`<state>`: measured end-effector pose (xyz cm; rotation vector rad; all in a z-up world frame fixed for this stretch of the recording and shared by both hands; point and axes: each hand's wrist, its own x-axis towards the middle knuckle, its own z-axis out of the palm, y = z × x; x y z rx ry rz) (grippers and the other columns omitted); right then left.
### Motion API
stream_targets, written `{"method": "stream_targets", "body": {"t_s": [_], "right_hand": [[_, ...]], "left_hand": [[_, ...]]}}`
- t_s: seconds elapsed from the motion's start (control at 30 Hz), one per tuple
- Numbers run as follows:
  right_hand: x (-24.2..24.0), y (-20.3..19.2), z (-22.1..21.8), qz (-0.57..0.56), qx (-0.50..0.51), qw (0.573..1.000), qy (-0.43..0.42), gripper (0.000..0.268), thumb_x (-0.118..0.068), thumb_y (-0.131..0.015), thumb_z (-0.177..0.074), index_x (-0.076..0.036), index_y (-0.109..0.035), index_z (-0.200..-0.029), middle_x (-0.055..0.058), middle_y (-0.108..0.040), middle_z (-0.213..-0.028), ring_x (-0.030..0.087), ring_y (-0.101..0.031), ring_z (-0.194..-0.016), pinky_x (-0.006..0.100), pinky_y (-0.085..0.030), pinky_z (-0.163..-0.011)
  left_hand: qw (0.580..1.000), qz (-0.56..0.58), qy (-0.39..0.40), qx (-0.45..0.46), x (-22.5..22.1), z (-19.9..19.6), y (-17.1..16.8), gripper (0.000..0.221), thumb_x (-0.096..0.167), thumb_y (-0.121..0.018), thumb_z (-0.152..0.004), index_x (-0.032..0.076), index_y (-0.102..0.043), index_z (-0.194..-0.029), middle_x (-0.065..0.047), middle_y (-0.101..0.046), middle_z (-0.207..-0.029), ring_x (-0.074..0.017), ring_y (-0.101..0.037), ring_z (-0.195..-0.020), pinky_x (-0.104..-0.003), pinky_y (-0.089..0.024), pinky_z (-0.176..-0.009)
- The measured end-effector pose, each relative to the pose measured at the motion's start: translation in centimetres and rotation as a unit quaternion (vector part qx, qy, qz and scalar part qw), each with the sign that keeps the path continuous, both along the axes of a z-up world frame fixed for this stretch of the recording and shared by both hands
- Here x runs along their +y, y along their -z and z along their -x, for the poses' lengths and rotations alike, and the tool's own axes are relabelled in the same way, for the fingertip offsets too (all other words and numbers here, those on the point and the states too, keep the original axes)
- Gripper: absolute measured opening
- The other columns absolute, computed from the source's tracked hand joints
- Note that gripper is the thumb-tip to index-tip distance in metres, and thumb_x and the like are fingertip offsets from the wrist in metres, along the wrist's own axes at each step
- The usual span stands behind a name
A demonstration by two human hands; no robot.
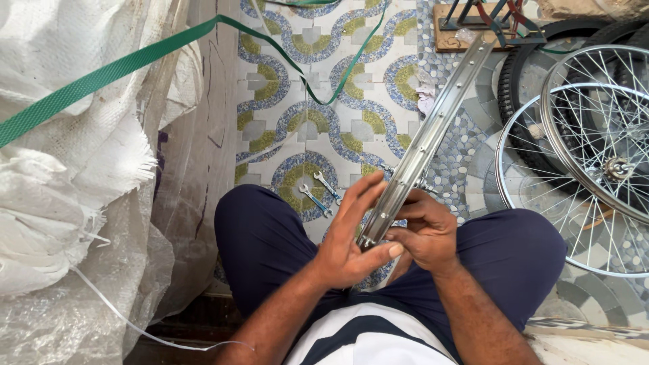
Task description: The person inserts metal spokes into the holes of a bicycle rim, positioning each one individually and securing components by hand and with a small tool while the rim rests on their lap.
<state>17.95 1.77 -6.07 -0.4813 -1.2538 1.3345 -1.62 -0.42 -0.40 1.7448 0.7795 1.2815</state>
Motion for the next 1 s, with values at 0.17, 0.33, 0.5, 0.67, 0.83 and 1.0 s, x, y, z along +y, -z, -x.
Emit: {"method": "stream_targets", "body": {"t_s": [0.17, 0.33, 0.5, 0.67, 0.83, 1.0], "right_hand": [[-0.1, -0.1, -0.1, -0.109, -0.183, 0.974, 0.080, 0.020, 0.004, -0.079, -0.085, 0.002, -0.073, -0.105, 0.014, -0.073, -0.119, 0.021, -0.074, -0.104, 0.031, -0.062, -0.090], [1.2, -2.1, 0.6, -0.126, -0.085, 0.973, 0.171, 0.027, 0.005, -0.075, -0.089, 0.003, -0.065, -0.114, 0.017, -0.065, -0.129, 0.022, -0.064, -0.125, 0.036, -0.054, -0.109], [2.8, -4.4, -0.1, -0.151, -0.218, 0.937, 0.229, 0.027, 0.003, -0.081, -0.084, 0.002, -0.068, -0.108, 0.016, -0.065, -0.125, 0.020, -0.066, -0.112, 0.031, -0.056, -0.097], [3.6, -2.9, 0.0, -0.048, -0.168, 0.980, 0.092, 0.026, 0.002, -0.075, -0.089, 0.006, -0.071, -0.114, 0.017, -0.071, -0.123, 0.022, -0.070, -0.112, 0.032, -0.057, -0.098], [3.7, -1.1, 0.1, 0.089, -0.062, 0.994, 0.021, 0.021, -0.001, -0.061, -0.106, 0.003, -0.075, -0.121, 0.017, -0.074, -0.114, 0.018, -0.068, -0.104, 0.031, -0.055, -0.094], [3.6, -2.0, 2.2, 0.083, -0.017, 0.996, 0.015, 0.031, 0.003, -0.076, -0.085, -0.003, -0.066, -0.114, 0.012, -0.070, -0.119, 0.019, -0.070, -0.107, 0.034, -0.060, -0.093]], "left_hand": [[0.997, -0.008, -0.015, 0.070, 4.8, -1.1, -3.3, 0.101, 0.038, -0.077, -0.084, -0.001, -0.027, -0.162, -0.027, -0.043, -0.155, -0.0401, -0.047, -0.146, -0.051, -0.041, -0.120], [0.977, 0.176, 0.080, -0.091, 5.1, -1.2, -4.8, 0.095, 0.018, -0.068, -0.087, -0.003, -0.017, -0.165, -0.022, -0.047, -0.156, -0.0237, -0.053, -0.134, -0.037, -0.045, -0.113], [0.990, 0.117, 0.041, -0.062, 2.3, -0.3, -2.4, 0.090, 0.011, -0.063, -0.089, 0.000, -0.019, -0.167, -0.021, -0.044, -0.161, -0.0281, -0.047, -0.149, -0.041, -0.037, -0.125], [0.996, 0.079, 0.011, -0.042, 1.1, -0.1, -0.5, 0.092, 0.013, -0.065, -0.088, 0.003, -0.019, -0.167, -0.020, -0.033, -0.170, -0.0319, -0.033, -0.160, -0.045, -0.029, -0.132], [0.997, 0.058, 0.007, -0.053, 0.9, 0.2, 0.2, 0.090, 0.015, -0.070, -0.090, 0.007, -0.025, -0.167, -0.018, -0.024, -0.176, -0.0331, -0.027, -0.166, -0.049, -0.030, -0.134], [0.989, 0.110, 0.028, -0.094, 0.5, 0.3, 1.3, 0.101, 0.020, -0.070, -0.091, 0.009, -0.008, -0.170, -0.019, -0.021, -0.174, -0.0338, -0.029, -0.163, -0.051, -0.030, -0.134]]}}
